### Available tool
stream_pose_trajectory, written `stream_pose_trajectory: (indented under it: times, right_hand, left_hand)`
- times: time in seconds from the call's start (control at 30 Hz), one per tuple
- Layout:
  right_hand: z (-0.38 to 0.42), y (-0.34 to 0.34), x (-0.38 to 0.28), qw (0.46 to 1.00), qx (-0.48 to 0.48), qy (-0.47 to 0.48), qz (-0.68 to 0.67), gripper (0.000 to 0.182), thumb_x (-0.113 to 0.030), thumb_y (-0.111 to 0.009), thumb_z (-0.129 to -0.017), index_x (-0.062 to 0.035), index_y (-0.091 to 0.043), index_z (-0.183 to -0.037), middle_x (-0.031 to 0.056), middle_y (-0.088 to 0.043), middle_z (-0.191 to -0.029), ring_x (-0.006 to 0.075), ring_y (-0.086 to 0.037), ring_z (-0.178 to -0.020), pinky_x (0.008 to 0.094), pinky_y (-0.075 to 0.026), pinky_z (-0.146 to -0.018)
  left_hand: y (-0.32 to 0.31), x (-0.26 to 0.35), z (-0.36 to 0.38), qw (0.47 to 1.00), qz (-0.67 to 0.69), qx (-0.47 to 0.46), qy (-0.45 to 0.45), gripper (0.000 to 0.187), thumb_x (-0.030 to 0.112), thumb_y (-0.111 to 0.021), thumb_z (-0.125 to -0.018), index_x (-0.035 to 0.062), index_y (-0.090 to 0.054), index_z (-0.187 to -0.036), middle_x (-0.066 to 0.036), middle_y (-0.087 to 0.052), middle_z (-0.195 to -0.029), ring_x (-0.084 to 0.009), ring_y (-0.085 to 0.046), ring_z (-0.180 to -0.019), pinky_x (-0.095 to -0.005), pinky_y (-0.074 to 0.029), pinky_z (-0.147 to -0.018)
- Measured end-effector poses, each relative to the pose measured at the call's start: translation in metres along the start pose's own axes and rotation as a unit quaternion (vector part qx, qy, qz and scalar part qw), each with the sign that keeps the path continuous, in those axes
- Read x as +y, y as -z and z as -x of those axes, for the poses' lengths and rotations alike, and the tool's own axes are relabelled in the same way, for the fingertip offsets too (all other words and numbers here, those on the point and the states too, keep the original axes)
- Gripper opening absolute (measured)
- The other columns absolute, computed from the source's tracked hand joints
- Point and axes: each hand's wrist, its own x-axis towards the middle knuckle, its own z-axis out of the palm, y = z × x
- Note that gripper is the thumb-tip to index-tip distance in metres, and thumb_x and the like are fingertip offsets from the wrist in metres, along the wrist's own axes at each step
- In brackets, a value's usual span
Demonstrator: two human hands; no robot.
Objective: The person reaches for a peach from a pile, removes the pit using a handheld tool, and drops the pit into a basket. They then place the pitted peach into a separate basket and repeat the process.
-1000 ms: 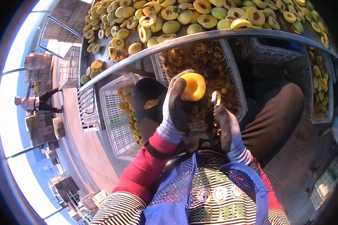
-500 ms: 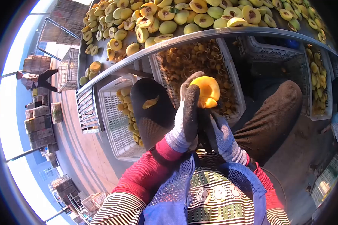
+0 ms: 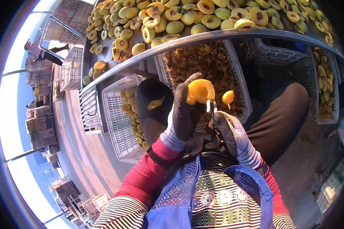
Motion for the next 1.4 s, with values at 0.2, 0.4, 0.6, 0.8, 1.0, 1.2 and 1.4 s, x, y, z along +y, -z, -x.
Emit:
stream_pose_trajectory:
  times: [0.2, 0.4, 0.6, 0.8, 1.0, 1.2, 1.4]
  right_hand:
    - [-0.012, -0.008, 0.03, 0.984, -0.005, 0.138, 0.113, 0.031, -0.023, -0.051, -0.099, 0.0012, -0.057, -0.116, 0.007, -0.061, -0.088, 0.0105, -0.056, -0.076, 0.0262, -0.046, -0.068]
    - [-0.011, 0.003, 0.017, 0.823, -0.097, 0.415, 0.376, 0.029, -0.001, -0.058, -0.088, 0.0012, -0.052, -0.117, 0.011, -0.06, -0.099, 0.022, -0.061, -0.085, 0.0313, -0.048, -0.072]
    - [0.016, -0.003, -0.013, 0.986, -0.133, -0.072, 0.07, 0.025, -0.001, -0.057, -0.087, 0.0012, -0.053, -0.112, 0.0083, -0.055, -0.086, 0.0193, -0.054, -0.072, 0.0303, -0.045, -0.066]
    - [-0.001, 0.005, 0.011, 0.978, -0.175, -0.065, 0.088, 0.039, -0.041, -0.051, -0.096, -0.0039, -0.061, -0.098, 0.0033, -0.059, -0.08, 0.0087, -0.052, -0.073, 0.0248, -0.043, -0.063]
    - [-0.017, 0.027, 0.048, 0.862, -0.031, 0.202, 0.464, 0.027, -0.029, -0.054, -0.095, -0.0026, -0.06, -0.098, 0.0079, -0.06, -0.075, 0.0145, -0.06, -0.072, 0.031, -0.048, -0.066]
    - [-0.005, -0.002, 0.0, 0.947, 0.026, 0.147, 0.285, 0.02, -0.017, -0.056, -0.091, 0.0016, -0.058, -0.097, 0.0209, -0.061, -0.078, 0.0395, -0.06, -0.074, 0.0405, -0.048, -0.068]
    - [-0.001, 0.006, 0.028, 0.911, -0.02, 0.199, 0.361, 0.033, -0.016, -0.057, -0.091, -0.0007, -0.053, -0.12, 0.023, -0.059, -0.105, 0.038, -0.059, -0.092, 0.0418, -0.048, -0.076]
  left_hand:
    - [-0.008, -0.014, 0.01, 0.942, -0.323, 0.023, -0.082, 0.059, 0.049, -0.031, -0.1, 0.0037, -0.04, -0.136, -0.01, -0.05, -0.124, -0.0177, -0.05, -0.11, -0.0308, -0.042, -0.093]
    - [-0.025, -0.003, 0.019, 0.952, -0.298, -0.03, -0.061, 0.057, 0.047, -0.029, -0.101, 0.0042, -0.039, -0.137, -0.011, -0.049, -0.126, -0.0183, -0.049, -0.114, -0.0316, -0.036, -0.102]
    - [0.008, -0.001, 0.002, 0.782, -0.47, -0.18, -0.369, 0.054, 0.038, -0.048, -0.096, 0.0121, -0.035, -0.142, -0.023, -0.049, -0.132, -0.032, -0.053, -0.116, -0.0388, -0.045, -0.096]
    - [0.036, 0.002, -0.002, 0.764, -0.489, -0.186, -0.378, 0.053, 0.015, -0.05, -0.095, 0.0186, -0.03, -0.144, -0.025, -0.048, -0.133, -0.0364, -0.053, -0.117, -0.0415, -0.045, -0.095]
    - [0.039, 0.013, 0.001, 0.845, -0.502, -0.018, -0.186, 0.049, 0.034, -0.034, -0.101, -0.0019, -0.041, -0.133, -0.017, -0.048, -0.13, -0.0258, -0.052, -0.114, -0.0354, -0.047, -0.094]
    - [-0.012, 0.012, 0.003, 0.936, -0.309, -0.014, -0.167, 0.047, 0.034, -0.032, -0.101, 0.0006, -0.043, -0.131, -0.013, -0.044, -0.13, -0.0198, -0.051, -0.111, -0.0331, -0.05, -0.091]
    - [-0.018, 0.011, -0.003, 0.934, -0.333, -0.05, -0.12, 0.05, 0.039, -0.035, -0.1, 0.0015, -0.044, -0.132, -0.012, -0.047, -0.13, -0.02, -0.048, -0.116, -0.0312, -0.04, -0.098]
